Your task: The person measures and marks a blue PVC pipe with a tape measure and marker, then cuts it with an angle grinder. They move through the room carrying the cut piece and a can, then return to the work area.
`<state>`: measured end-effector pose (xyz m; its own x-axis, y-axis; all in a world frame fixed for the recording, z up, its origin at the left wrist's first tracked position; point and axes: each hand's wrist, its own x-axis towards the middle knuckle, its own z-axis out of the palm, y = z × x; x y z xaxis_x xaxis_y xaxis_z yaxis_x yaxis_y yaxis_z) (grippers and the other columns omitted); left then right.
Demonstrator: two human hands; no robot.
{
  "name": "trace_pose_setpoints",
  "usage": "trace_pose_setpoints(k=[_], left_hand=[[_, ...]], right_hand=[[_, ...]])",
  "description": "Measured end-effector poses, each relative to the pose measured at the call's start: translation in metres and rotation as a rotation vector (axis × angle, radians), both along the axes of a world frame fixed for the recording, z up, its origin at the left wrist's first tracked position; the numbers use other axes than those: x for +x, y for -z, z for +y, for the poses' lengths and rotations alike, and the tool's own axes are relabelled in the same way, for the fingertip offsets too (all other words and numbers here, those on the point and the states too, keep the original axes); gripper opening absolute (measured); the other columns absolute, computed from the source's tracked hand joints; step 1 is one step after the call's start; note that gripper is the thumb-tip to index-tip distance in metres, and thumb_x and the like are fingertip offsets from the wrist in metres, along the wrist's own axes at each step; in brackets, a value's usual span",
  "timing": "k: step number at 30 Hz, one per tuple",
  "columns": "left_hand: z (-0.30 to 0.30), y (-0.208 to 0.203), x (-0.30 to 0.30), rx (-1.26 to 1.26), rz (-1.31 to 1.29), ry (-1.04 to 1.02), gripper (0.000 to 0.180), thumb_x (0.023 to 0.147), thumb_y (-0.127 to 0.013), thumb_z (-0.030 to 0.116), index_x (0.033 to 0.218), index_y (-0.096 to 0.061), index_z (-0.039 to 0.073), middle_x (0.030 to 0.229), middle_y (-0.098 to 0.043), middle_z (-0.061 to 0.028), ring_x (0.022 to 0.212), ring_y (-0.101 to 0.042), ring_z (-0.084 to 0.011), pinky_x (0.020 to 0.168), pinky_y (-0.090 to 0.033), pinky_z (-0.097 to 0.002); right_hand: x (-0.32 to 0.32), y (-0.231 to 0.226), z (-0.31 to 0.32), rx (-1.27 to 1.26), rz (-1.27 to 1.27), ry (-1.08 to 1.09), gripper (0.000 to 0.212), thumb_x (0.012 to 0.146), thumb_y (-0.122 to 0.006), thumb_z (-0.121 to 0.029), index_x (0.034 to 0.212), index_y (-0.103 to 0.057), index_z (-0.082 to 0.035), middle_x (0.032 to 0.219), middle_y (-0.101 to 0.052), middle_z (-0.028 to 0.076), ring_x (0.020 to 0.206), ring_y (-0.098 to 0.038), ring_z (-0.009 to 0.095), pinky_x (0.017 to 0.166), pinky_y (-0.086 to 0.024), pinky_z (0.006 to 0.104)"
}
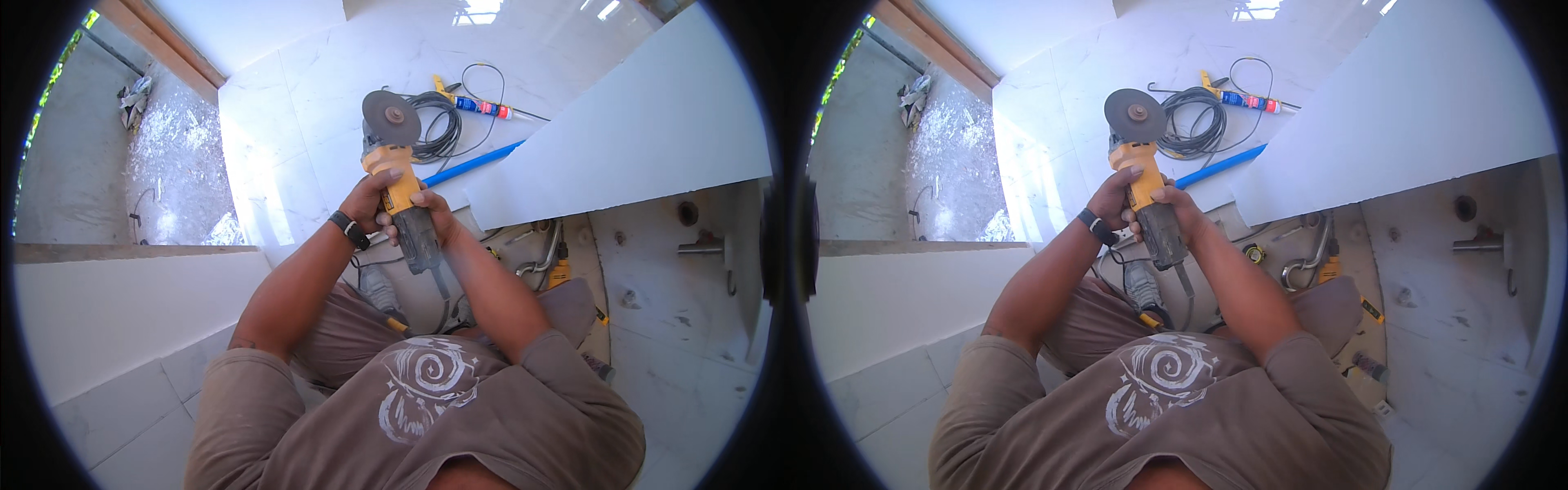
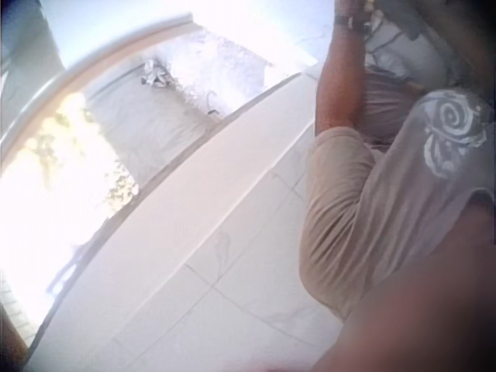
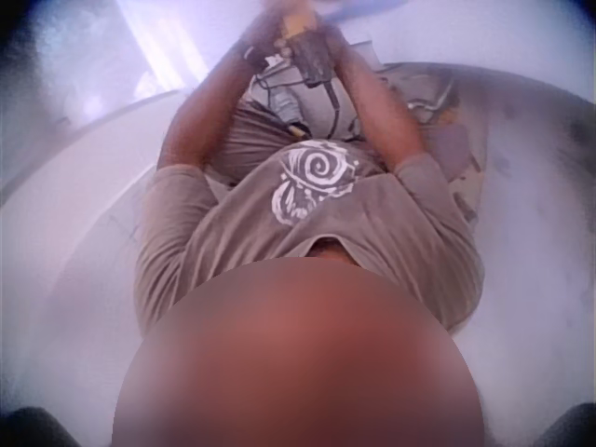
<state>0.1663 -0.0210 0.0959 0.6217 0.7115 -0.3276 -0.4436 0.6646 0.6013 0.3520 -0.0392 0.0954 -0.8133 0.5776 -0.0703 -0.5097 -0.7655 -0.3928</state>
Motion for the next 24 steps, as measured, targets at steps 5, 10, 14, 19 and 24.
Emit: trace_pose_setpoints(k=[5,10,14,19,24], left_hand=[[-0.001,-0.013,0.015,0.067,0.240,-0.398,0.042,0.092,-0.070,0.030,0.120,-0.061,0.000,0.105,-0.068,-0.0119,0.092,-0.071,-0.0213,0.081,-0.059,-0.0350],[0.003,-0.016,0.042,0.085,0.557,-0.734,0.045,0.083,-0.082,0.021,0.119,-0.063,0.001,0.103,-0.069,-0.0087,0.091,-0.070,-0.0195,0.080,-0.058,-0.0342],[0.003,-0.001,0.041,0.077,0.687,-0.629,0.049,0.081,-0.083,0.022,0.120,-0.063,0.000,0.106,-0.070,-0.0094,0.091,-0.070,-0.0193,0.080,-0.057,-0.0357],[0.046,0.049,-0.038,0.274,1.046,0.374,0.054,0.084,-0.079,0.028,0.125,-0.063,-0.004,0.113,-0.071,-0.0172,0.098,-0.071,-0.0231,0.086,-0.057,-0.0370],[0.051,0.140,-0.063,0.414,1.699,0.589,0.057,0.087,-0.074,0.034,0.130,-0.062,-0.001,0.128,-0.066,-0.0238,0.122,-0.062,-0.0393,0.104,-0.050,-0.0460]], right_hand=[[0.006,-0.027,0.011,0.158,-0.554,-0.073,0.058,0.082,-0.076,-0.032,0.124,-0.054,0.001,0.099,-0.068,0.017,0.086,-0.073,0.029,0.076,-0.062,0.0397],[-0.018,-0.033,-0.013,0.867,-1.630,0.231,0.066,0.073,-0.084,-0.028,0.125,-0.052,-0.001,0.103,-0.069,0.020,0.096,-0.071,0.037,0.086,-0.057,0.0452],[-0.027,-0.010,-0.015,0.879,-1.840,0.202,0.078,0.068,-0.085,-0.031,0.131,-0.050,-0.002,0.110,-0.070,0.023,0.104,-0.069,0.041,0.093,-0.055,0.0459],[0.025,0.024,-0.003,0.743,-1.718,0.205,0.069,0.067,-0.085,-0.031,0.122,-0.055,-0.001,0.108,-0.070,0.022,0.103,-0.069,0.042,0.091,-0.054,0.0458],[0.067,0.037,-0.023,0.730,-1.761,0.094,0.066,0.068,-0.080,-0.031,0.120,-0.054,-0.001,0.107,-0.070,0.026,0.103,-0.067,0.043,0.089,-0.054,0.0478]])
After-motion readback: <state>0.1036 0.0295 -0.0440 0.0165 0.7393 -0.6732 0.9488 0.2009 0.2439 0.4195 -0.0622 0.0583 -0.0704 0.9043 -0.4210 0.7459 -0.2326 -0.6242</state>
